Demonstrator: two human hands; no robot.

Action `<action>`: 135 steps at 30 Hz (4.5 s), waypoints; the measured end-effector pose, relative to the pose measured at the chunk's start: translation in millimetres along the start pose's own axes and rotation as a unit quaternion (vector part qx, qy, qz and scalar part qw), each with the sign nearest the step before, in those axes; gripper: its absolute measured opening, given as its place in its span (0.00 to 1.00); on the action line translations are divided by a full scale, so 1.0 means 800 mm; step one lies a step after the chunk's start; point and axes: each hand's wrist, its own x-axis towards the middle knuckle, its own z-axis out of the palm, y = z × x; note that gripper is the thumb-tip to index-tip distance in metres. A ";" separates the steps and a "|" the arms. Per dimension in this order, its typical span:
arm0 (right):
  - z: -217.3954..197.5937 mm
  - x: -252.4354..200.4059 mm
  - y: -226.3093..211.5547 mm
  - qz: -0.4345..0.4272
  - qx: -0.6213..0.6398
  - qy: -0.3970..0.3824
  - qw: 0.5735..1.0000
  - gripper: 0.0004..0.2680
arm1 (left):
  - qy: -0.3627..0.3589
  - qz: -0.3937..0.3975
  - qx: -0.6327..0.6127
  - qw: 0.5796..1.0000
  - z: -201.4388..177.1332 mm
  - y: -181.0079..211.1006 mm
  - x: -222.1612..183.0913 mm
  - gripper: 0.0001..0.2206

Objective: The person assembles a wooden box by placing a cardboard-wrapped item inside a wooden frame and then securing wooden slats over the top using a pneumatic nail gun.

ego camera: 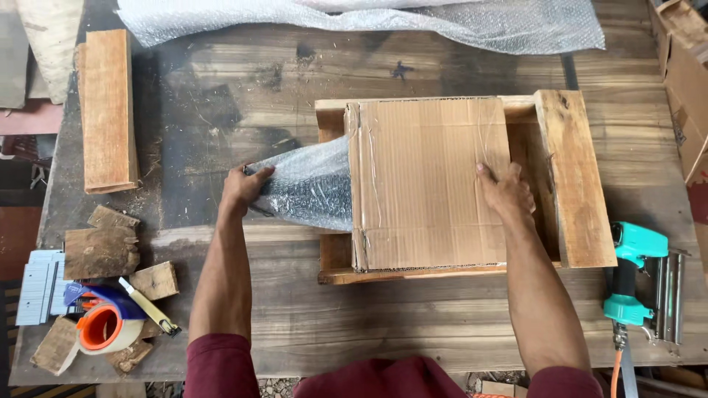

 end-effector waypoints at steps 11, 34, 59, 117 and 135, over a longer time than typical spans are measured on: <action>0.015 0.011 0.011 -0.001 0.007 -0.019 1.000 0.33 | 0.037 0.014 -0.072 0.997 0.014 -0.041 0.027 0.32; 0.060 -0.074 -0.269 -0.468 -0.131 -0.026 0.874 0.38 | 0.205 0.007 -0.185 0.961 0.091 -0.049 -0.082 0.48; 0.257 -0.166 -0.306 -0.638 -0.256 -0.105 0.719 0.40 | -0.141 -0.022 0.126 0.982 0.208 -0.092 -0.129 0.46; 0.069 -0.171 0.035 -0.639 -0.321 -0.112 0.690 0.50 | 0.087 0.194 0.417 0.884 0.069 -0.004 -0.057 0.29; -0.036 0.010 0.224 -0.528 -0.352 0.023 0.772 0.36 | 0.039 0.060 0.382 0.921 0.231 -0.056 -0.295 0.30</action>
